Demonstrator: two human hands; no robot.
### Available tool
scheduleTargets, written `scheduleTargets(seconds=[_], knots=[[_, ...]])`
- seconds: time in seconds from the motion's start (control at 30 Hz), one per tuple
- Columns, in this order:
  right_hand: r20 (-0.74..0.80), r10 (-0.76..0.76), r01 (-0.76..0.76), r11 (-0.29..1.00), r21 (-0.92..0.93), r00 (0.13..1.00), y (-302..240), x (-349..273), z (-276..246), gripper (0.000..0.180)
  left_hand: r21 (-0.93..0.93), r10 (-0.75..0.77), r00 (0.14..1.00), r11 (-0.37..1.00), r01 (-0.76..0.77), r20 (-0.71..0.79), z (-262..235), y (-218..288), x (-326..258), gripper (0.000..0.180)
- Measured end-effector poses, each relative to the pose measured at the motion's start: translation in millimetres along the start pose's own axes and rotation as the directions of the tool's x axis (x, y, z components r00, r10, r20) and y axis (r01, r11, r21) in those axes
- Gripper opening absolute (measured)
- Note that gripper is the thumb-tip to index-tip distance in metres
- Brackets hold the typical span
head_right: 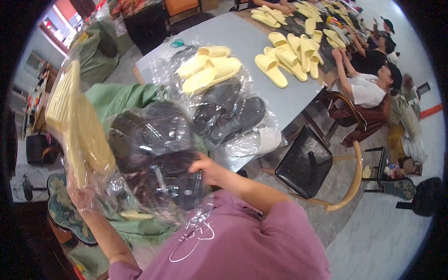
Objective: Unpacking and sorting various pairs of plastic slippers from a large sack onto a workstation table.
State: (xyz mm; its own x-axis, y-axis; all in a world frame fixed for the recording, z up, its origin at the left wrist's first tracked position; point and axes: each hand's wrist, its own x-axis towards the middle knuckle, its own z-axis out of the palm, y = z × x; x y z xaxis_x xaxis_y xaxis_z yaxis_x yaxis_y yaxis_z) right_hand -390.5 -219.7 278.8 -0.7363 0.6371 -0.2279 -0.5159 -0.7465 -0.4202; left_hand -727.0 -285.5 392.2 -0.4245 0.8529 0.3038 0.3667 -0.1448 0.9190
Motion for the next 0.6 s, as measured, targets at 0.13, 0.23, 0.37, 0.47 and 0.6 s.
scheduleTargets(seconds=[0.13, 0.23, 0.37, 0.47, 0.6], knots=[[-0.163, -0.150, 0.128, 0.982, -0.136, 0.975, -71.4, -62.3, -53.6, 0.048, -0.163, 0.011, 0.986, 0.986, 0.017, 0.169, 64.3, 16.9, 70.4, 0.035], [-0.229, -0.338, 0.290, 0.931, -0.222, 0.913, -112.6, -84.8, -72.0, 0.044, -0.553, -0.273, 0.863, 0.676, 0.486, 0.425, 140.0, 23.3, 132.5, 0.040], [-0.410, -0.480, 0.514, 0.857, -0.032, 0.775, -153.7, -89.1, -101.3, 0.055, -0.464, -0.090, 0.771, 0.753, 0.467, 0.630, 242.7, 34.8, 209.8, 0.031], [-0.391, -0.519, 0.554, 0.832, -0.029, 0.760, -193.4, -87.2, -132.9, 0.054, -0.338, -0.130, 0.745, 0.831, 0.442, 0.654, 294.0, 34.2, 264.9, 0.030], [-0.517, -0.472, 0.520, 0.852, -0.060, 0.714, -255.3, -66.5, -178.1, 0.052, -0.107, -0.151, 0.697, 0.944, 0.312, 0.701, 343.6, 18.1, 321.9, 0.028]])
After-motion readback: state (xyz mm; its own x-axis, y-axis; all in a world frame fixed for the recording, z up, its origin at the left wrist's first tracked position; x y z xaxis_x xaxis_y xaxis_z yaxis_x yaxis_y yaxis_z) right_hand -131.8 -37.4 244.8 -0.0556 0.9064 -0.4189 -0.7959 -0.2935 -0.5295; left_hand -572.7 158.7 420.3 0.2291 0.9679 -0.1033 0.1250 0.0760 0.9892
